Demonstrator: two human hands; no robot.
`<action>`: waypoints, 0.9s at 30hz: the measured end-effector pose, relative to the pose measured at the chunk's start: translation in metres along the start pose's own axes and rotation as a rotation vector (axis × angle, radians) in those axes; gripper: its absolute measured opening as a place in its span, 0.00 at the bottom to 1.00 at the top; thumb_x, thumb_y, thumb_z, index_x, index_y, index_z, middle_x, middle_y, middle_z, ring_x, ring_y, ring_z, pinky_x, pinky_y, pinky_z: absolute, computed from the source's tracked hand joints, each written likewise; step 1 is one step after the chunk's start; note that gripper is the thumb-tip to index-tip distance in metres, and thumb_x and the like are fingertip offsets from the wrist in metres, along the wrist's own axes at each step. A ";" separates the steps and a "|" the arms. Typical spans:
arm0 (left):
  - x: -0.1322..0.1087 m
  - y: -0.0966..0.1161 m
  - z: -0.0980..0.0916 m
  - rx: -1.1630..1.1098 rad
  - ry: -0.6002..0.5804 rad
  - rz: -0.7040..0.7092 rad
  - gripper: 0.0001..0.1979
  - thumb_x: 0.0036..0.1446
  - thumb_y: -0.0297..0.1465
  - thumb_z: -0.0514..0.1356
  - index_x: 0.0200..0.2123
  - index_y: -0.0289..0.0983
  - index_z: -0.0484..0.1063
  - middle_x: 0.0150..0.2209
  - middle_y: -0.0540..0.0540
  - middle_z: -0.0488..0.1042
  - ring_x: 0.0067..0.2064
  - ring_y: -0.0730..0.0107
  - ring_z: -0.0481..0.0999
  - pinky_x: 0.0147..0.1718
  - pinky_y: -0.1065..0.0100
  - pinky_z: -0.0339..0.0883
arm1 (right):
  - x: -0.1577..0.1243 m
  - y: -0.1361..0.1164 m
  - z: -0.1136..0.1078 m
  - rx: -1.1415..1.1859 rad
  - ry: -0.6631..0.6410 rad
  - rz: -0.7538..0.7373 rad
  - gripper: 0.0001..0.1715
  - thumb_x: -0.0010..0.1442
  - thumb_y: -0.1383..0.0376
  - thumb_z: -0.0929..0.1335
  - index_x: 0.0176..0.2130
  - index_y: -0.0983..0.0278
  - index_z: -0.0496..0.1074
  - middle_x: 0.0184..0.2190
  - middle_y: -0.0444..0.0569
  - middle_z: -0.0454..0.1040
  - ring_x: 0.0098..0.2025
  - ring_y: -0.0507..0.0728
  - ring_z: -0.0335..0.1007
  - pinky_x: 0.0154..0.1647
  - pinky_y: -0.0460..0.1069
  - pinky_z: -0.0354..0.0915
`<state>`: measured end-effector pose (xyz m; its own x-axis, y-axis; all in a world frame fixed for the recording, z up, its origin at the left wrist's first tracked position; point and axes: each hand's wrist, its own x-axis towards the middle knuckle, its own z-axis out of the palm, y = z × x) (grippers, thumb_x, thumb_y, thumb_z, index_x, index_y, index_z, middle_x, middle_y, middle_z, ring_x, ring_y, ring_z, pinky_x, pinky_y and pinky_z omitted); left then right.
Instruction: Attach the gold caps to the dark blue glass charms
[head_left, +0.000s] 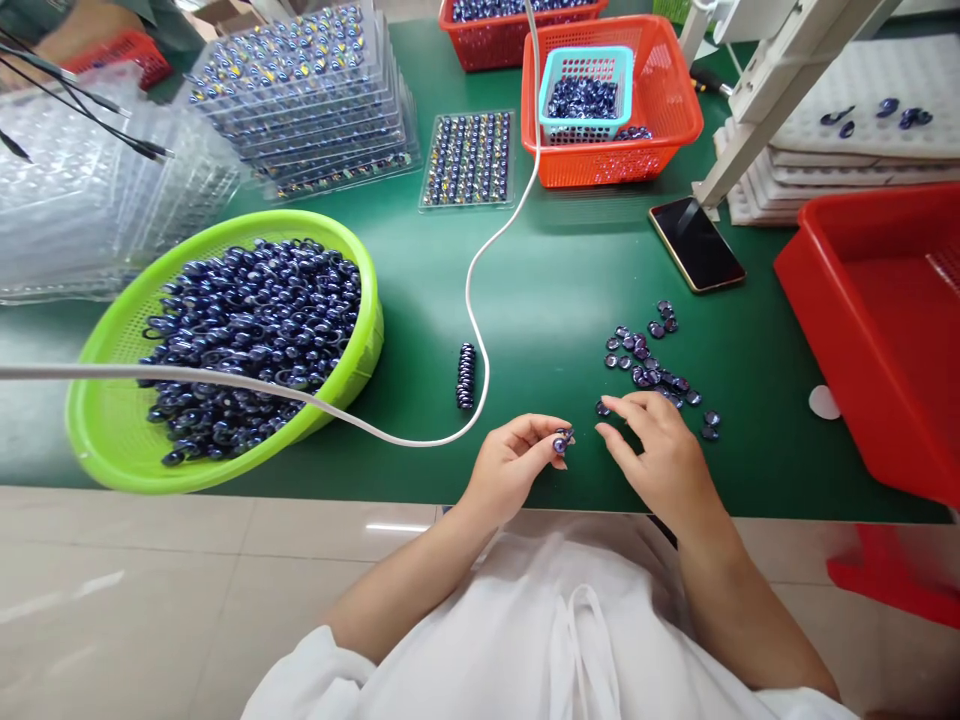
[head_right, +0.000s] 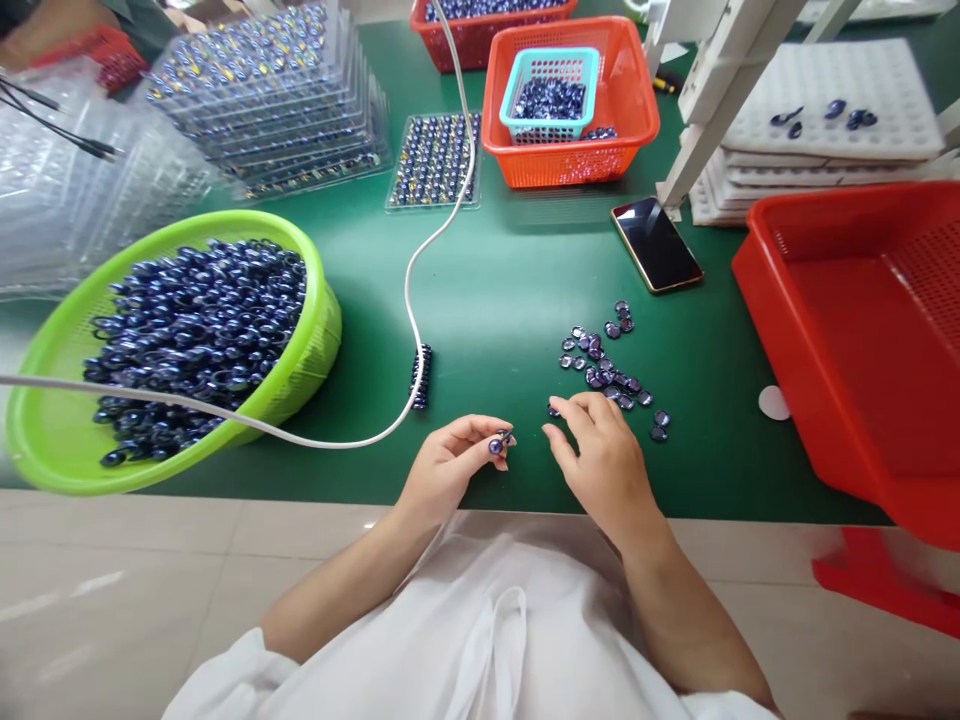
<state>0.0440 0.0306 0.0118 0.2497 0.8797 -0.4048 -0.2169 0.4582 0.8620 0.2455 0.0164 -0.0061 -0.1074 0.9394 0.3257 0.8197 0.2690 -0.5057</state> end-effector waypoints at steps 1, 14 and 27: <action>0.001 -0.001 0.000 -0.014 0.007 0.000 0.13 0.51 0.36 0.72 0.37 0.34 0.81 0.32 0.46 0.81 0.28 0.74 0.77 0.34 0.70 0.72 | 0.002 0.002 0.003 -0.065 -0.017 -0.025 0.13 0.67 0.65 0.67 0.50 0.65 0.75 0.41 0.55 0.75 0.43 0.62 0.72 0.43 0.56 0.71; 0.003 -0.003 0.005 -0.094 0.050 0.046 0.10 0.51 0.32 0.72 0.38 0.37 0.84 0.31 0.48 0.82 0.30 0.75 0.78 0.35 0.73 0.73 | -0.011 -0.027 -0.003 0.573 -0.084 0.114 0.10 0.66 0.68 0.70 0.47 0.56 0.75 0.38 0.43 0.79 0.38 0.52 0.77 0.41 0.47 0.72; -0.005 0.000 0.009 0.022 0.073 0.072 0.10 0.48 0.34 0.73 0.36 0.37 0.85 0.31 0.45 0.84 0.31 0.68 0.80 0.36 0.67 0.77 | -0.012 -0.034 -0.002 0.781 -0.025 0.309 0.05 0.64 0.65 0.71 0.42 0.55 0.77 0.36 0.42 0.79 0.34 0.52 0.78 0.38 0.47 0.75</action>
<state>0.0510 0.0254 0.0159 0.1643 0.9176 -0.3619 -0.2105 0.3911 0.8960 0.2196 -0.0045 0.0087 0.0378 0.9969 0.0689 0.1899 0.0605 -0.9799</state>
